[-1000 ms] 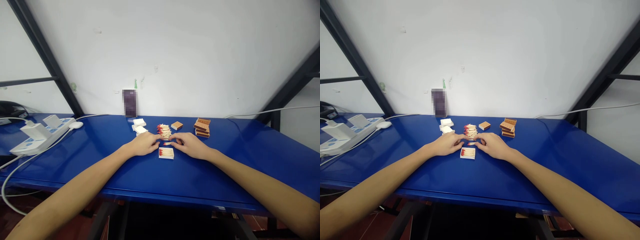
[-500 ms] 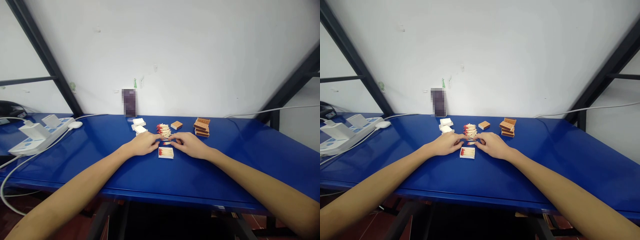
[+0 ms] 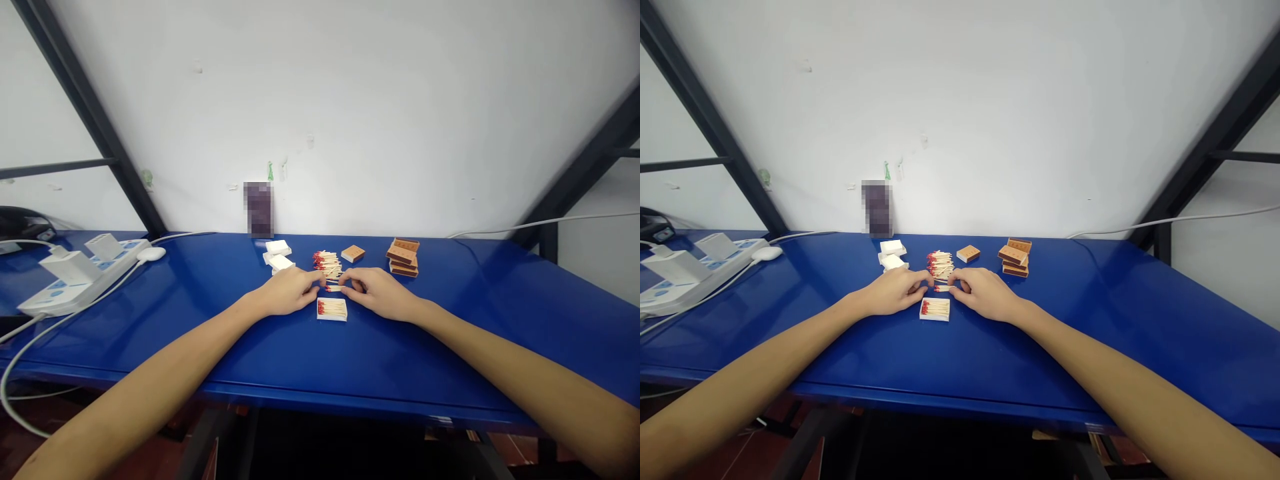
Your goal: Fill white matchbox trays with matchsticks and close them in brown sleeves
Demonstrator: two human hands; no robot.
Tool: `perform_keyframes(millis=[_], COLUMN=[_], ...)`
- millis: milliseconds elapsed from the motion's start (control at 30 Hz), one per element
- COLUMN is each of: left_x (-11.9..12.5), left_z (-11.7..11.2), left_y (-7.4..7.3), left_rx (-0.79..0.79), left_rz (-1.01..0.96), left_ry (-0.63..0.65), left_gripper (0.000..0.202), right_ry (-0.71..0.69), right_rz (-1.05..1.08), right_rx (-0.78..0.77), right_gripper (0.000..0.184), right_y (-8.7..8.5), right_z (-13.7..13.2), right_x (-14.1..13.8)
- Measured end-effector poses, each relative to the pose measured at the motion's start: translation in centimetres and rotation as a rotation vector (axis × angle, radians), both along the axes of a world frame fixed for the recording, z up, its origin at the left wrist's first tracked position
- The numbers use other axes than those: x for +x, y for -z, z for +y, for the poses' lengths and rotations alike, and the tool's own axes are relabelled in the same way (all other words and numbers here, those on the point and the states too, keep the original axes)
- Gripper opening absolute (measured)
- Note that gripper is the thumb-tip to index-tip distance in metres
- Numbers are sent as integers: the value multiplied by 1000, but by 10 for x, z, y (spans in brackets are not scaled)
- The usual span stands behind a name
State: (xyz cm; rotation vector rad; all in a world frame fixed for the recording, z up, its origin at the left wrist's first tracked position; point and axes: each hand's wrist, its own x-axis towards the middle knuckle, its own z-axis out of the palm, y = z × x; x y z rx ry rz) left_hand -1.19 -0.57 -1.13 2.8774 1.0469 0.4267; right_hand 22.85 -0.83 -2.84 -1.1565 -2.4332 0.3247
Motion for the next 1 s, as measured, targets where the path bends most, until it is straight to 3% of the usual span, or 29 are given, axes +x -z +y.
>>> perform_keyframes(millis=[600,1000], left_x=[0,-2], left_z=[0,4], left_y=[-1,4], left_rx=[-40,-15], left_rz=[-5,-49], left_ry=[44,103], left_gripper=[26,29], right_ry=[3,-15], right_rz=[2,72], right_rx=[31,56], right_gripper=[17,29], right_y=[1,3], right_z=[1,1], right_x=[0,2])
